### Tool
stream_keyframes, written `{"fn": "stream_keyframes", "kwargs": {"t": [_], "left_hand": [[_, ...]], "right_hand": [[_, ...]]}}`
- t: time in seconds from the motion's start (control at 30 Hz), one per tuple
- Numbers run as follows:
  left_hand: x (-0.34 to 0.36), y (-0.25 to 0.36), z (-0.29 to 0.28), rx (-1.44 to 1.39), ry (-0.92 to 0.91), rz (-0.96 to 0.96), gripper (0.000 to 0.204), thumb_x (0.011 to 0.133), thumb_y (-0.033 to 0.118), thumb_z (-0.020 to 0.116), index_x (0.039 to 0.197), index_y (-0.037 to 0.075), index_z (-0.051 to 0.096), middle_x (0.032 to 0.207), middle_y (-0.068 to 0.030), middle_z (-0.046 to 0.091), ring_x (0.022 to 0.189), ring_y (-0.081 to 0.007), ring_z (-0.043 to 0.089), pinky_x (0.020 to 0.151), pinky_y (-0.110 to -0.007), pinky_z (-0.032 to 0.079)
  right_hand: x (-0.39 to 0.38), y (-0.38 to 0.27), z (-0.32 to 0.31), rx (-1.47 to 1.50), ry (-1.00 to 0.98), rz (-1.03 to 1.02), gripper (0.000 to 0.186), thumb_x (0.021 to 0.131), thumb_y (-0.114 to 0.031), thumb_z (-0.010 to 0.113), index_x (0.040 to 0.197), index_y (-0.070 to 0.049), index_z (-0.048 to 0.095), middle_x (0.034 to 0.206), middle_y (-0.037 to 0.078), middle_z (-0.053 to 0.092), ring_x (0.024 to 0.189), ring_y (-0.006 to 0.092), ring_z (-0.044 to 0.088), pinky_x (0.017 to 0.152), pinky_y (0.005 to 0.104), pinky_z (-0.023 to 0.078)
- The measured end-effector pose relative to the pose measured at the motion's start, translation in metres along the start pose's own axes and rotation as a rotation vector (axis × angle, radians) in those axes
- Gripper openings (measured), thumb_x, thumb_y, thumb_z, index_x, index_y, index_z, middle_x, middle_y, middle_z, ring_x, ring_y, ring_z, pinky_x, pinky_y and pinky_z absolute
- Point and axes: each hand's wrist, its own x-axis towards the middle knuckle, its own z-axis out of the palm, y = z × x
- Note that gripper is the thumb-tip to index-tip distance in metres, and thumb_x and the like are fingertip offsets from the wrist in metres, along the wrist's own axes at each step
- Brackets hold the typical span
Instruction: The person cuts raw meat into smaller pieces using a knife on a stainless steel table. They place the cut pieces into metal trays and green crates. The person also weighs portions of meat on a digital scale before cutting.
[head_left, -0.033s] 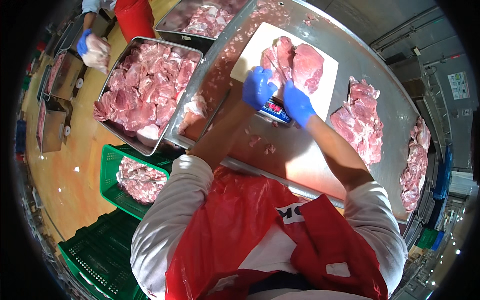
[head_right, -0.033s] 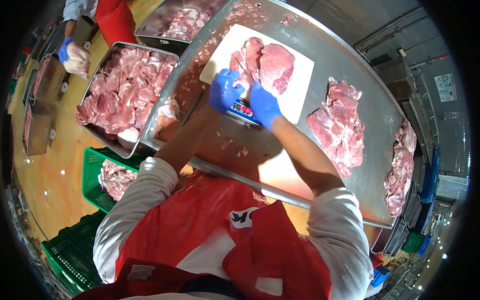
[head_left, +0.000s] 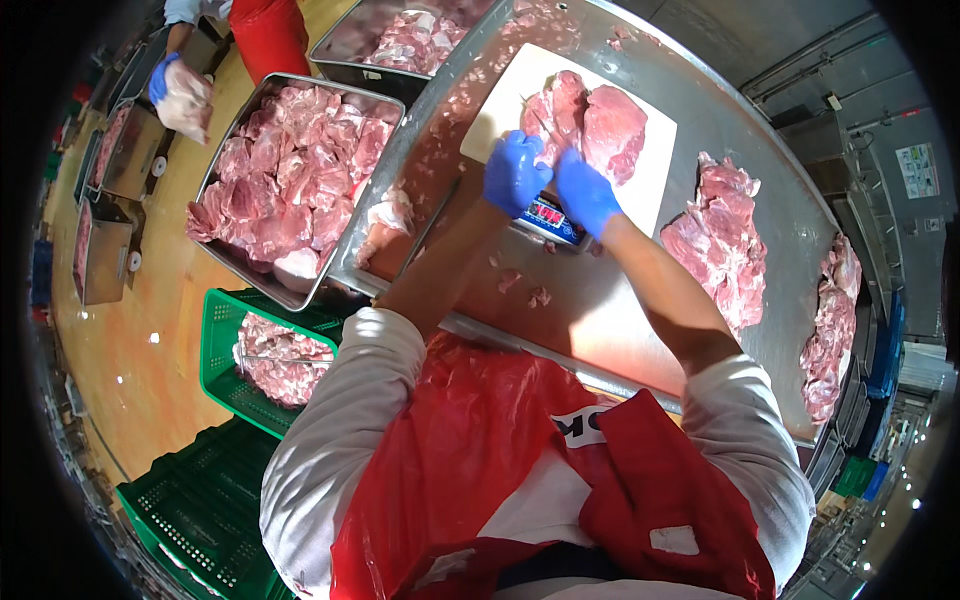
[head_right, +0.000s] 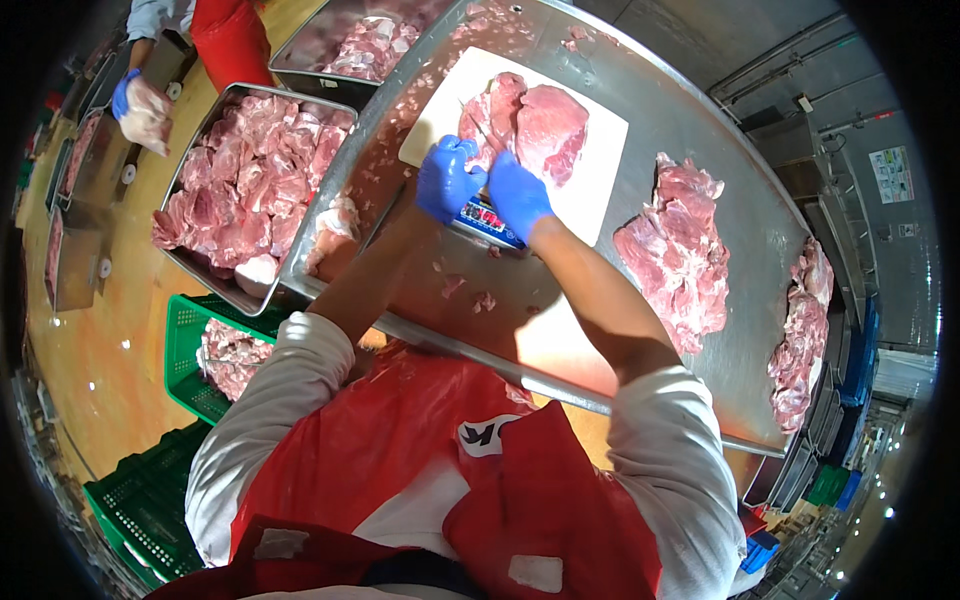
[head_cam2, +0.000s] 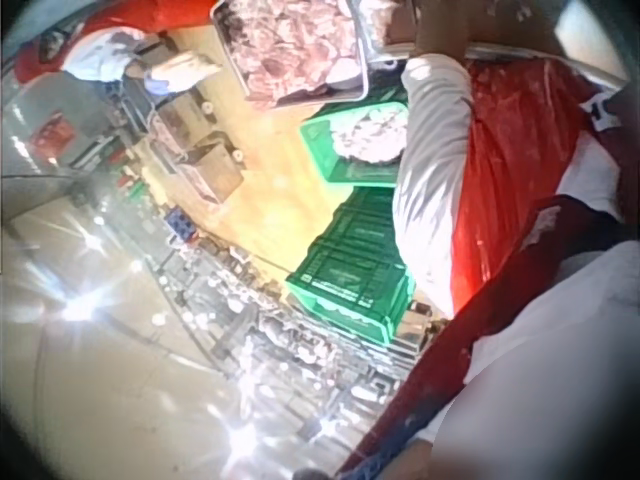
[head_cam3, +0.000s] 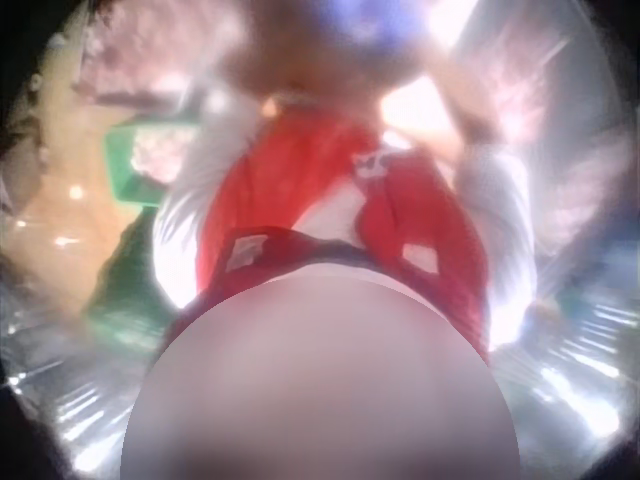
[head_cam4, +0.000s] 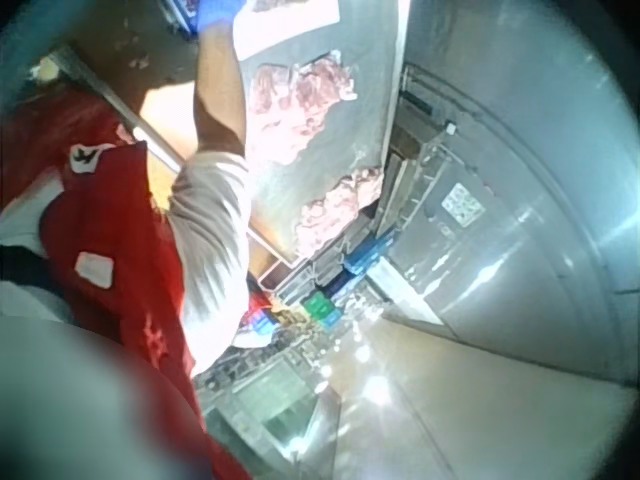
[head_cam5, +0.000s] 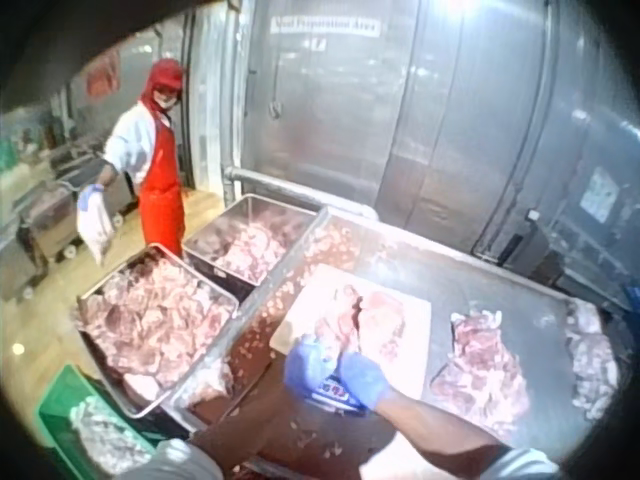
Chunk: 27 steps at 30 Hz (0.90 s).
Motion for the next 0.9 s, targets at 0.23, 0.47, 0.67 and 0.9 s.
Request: {"fn": "stream_keyframes", "kwargs": {"t": [0.23,0.47,0.67,0.9], "left_hand": [[0.006,-0.029,0.000,-0.070,0.084,0.063,0.026,0.071,0.010,0.074,0.096,0.004,0.068,0.087,-0.0169,0.060,0.079,-0.0354,0.063,0.070,-0.045,0.051],[0.057,-0.106,-0.001,-0.004,0.173,-0.092,0.025,0.072,0.021,0.069,0.091,0.005,0.065,0.084,-0.0157,0.065,0.084,-0.0366,0.063,0.078,-0.043,0.051],[0.050,-0.066,0.004,0.190,-0.103,0.049,0.038,0.076,0.028,0.068,0.108,0.007,0.068,0.095,-0.0149,0.069,0.082,-0.0389,0.066,0.080,-0.048,0.054],[0.022,-0.053,-0.031,-0.014,-0.055,0.075,0.033,0.081,0.029,0.068,0.107,0.008,0.069,0.087,-0.0170,0.070,0.082,-0.0380,0.067,0.072,-0.048,0.054]], "right_hand": [[-0.025,0.016,0.003,0.059,-0.164,0.037,0.025,0.095,-0.015,0.044,0.109,0.006,0.049,0.097,0.033,0.064,0.090,0.0478,0.065,0.081,0.0532,0.051],[-0.159,0.056,-0.019,0.076,-0.227,0.162,0.022,0.096,-0.012,0.046,0.109,0.005,0.042,0.081,0.034,0.062,0.073,0.0514,0.062,0.065,0.0579,0.048],[-0.088,-0.013,-0.013,0.334,0.221,0.040,0.022,0.095,-0.007,0.046,0.107,0.010,0.040,0.074,0.036,0.060,0.070,0.0534,0.061,0.062,0.0573,0.048],[0.068,-0.031,-0.004,0.298,0.271,0.201,0.034,0.089,-0.010,0.052,0.111,0.015,0.045,0.095,0.038,0.063,0.090,0.0488,0.065,0.081,0.0527,0.052]]}}
